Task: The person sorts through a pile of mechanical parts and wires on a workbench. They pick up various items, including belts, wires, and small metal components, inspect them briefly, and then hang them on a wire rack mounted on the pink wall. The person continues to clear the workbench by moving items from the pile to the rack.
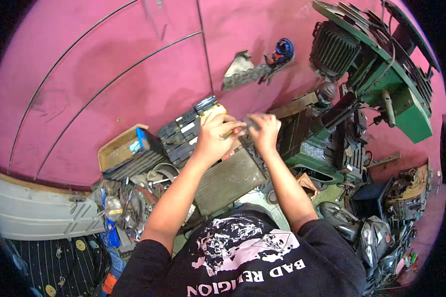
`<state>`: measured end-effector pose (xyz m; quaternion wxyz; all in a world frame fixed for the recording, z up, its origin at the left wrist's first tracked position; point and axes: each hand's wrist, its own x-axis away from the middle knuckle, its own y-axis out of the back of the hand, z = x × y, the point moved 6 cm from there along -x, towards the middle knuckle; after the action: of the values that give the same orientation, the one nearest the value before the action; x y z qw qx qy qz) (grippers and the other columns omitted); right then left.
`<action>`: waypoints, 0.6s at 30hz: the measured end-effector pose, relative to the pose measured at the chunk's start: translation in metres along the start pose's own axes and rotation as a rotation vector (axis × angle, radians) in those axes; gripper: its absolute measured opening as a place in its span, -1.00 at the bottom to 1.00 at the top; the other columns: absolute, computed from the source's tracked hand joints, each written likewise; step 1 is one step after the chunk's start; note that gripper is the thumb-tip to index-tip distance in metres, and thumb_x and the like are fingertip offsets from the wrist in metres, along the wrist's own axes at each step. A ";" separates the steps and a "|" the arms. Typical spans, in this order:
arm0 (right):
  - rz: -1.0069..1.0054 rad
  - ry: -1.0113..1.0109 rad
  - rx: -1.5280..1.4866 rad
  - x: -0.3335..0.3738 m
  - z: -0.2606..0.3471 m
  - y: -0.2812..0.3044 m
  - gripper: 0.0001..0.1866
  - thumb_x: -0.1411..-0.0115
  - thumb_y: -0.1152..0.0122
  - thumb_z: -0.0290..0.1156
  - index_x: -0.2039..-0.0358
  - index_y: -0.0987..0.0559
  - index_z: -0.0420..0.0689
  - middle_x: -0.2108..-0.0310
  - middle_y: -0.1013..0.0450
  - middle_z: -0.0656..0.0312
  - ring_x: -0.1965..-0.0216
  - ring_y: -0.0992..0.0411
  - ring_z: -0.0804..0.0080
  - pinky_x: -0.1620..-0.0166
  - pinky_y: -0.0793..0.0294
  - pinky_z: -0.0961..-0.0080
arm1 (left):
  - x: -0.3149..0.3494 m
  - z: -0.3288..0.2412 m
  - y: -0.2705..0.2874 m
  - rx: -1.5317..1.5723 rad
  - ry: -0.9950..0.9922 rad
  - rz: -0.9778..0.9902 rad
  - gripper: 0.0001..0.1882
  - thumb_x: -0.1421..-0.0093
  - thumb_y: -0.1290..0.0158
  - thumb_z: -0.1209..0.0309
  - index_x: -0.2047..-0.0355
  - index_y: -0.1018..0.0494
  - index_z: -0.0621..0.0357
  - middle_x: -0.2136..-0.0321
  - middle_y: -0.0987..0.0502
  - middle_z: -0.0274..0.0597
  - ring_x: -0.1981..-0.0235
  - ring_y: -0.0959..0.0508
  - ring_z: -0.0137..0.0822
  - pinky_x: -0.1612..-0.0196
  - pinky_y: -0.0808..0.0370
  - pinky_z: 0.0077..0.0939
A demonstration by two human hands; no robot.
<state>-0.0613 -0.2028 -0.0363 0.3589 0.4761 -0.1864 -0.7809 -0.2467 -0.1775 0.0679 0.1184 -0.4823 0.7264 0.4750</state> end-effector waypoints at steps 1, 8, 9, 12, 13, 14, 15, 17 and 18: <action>-0.065 0.014 0.013 -0.025 -0.008 0.008 -0.61 0.10 -0.36 -0.43 0.17 -0.70 0.12 0.17 -0.61 0.35 0.05 -0.44 0.27 -0.07 -0.29 0.19 | -0.016 -0.005 -0.011 -0.034 -0.050 -0.016 -0.76 0.04 -0.33 0.44 0.29 -0.71 -0.05 0.31 -0.64 -0.36 0.20 -0.56 -0.27 0.03 -0.38 -0.30; -0.424 -0.052 -0.001 -0.133 -0.101 -0.004 -0.61 0.09 -0.25 -0.58 0.21 -0.70 0.09 0.34 -0.60 0.31 0.20 -0.48 0.24 0.05 -0.38 0.28 | -0.098 -0.016 -0.097 -0.085 -0.155 -0.112 -0.73 0.02 -0.30 0.45 0.26 -0.70 -0.12 0.29 -0.65 -0.44 0.21 -0.56 -0.34 0.08 -0.34 -0.37; -0.393 -0.066 0.002 -0.138 -0.111 -0.014 -0.64 0.07 -0.28 -0.53 0.22 -0.70 0.10 0.35 -0.60 0.29 0.21 -0.48 0.24 0.06 -0.38 0.28 | -0.104 -0.014 -0.106 -0.082 -0.142 -0.124 -0.74 0.01 -0.30 0.44 0.26 -0.70 -0.12 0.28 -0.65 -0.45 0.20 -0.56 -0.34 0.07 -0.33 -0.38; -0.310 -0.124 0.016 -0.145 -0.132 -0.033 -0.73 0.01 -0.37 -0.35 0.23 -0.71 0.12 0.37 -0.59 0.24 0.23 -0.49 0.21 0.08 -0.40 0.27 | -0.115 -0.006 -0.130 -0.079 -0.078 -0.111 -0.76 -0.03 -0.30 0.39 0.24 -0.70 -0.13 0.24 -0.67 -0.44 0.17 -0.57 -0.33 0.05 -0.33 -0.36; -0.287 -0.154 0.022 -0.145 -0.133 -0.036 -0.75 -0.01 -0.40 -0.28 0.23 -0.71 0.12 0.37 -0.59 0.23 0.24 -0.49 0.19 0.09 -0.41 0.26 | -0.119 -0.002 -0.133 -0.091 -0.071 -0.095 -0.76 -0.03 -0.30 0.37 0.23 -0.70 -0.14 0.24 -0.67 -0.43 0.17 -0.57 -0.32 0.05 -0.33 -0.34; -0.264 -0.185 0.031 -0.145 -0.134 -0.038 -0.75 -0.02 -0.43 -0.21 0.24 -0.71 0.12 0.38 -0.59 0.21 0.25 -0.49 0.18 0.10 -0.42 0.26 | -0.123 0.001 -0.138 -0.102 -0.064 -0.078 -0.76 -0.04 -0.30 0.36 0.23 -0.70 -0.14 0.23 -0.67 -0.42 0.16 -0.57 -0.32 0.04 -0.33 -0.33; -0.233 -0.228 -0.003 -0.149 -0.145 -0.039 -0.70 -0.03 -0.43 -0.06 0.25 -0.71 0.12 0.40 -0.59 0.17 0.24 -0.50 0.12 0.11 -0.45 0.23 | -0.130 0.003 -0.145 -0.089 -0.052 -0.068 -0.77 -0.05 -0.29 0.33 0.22 -0.69 -0.14 0.25 -0.66 -0.38 0.16 -0.57 -0.29 0.04 -0.33 -0.30; -0.201 -0.224 -0.151 -0.163 -0.163 -0.044 -0.71 -0.03 -0.39 -0.07 0.26 -0.72 0.11 0.37 -0.61 0.11 0.24 -0.53 0.00 0.12 -0.51 0.13 | -0.149 0.012 -0.156 -0.125 -0.029 -0.126 -0.77 -0.07 -0.27 0.29 0.22 -0.68 -0.11 0.24 -0.66 -0.27 0.15 -0.59 -0.21 0.05 -0.38 -0.23; -0.228 -0.180 -0.364 -0.170 -0.162 -0.036 -0.72 -0.04 -0.36 -0.07 0.27 -0.72 0.11 0.36 -0.62 0.07 0.24 -0.55 -0.03 0.12 -0.53 0.11 | -0.163 0.018 -0.158 -0.140 -0.012 -0.160 -0.77 -0.08 -0.26 0.28 0.22 -0.68 -0.09 0.23 -0.66 -0.23 0.15 -0.60 -0.19 0.06 -0.41 -0.21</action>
<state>0.1160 -0.0448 -0.0328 0.3300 0.3499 -0.0187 -0.8765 -0.0408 -0.0803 0.0710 0.1263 -0.5432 0.6500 0.5163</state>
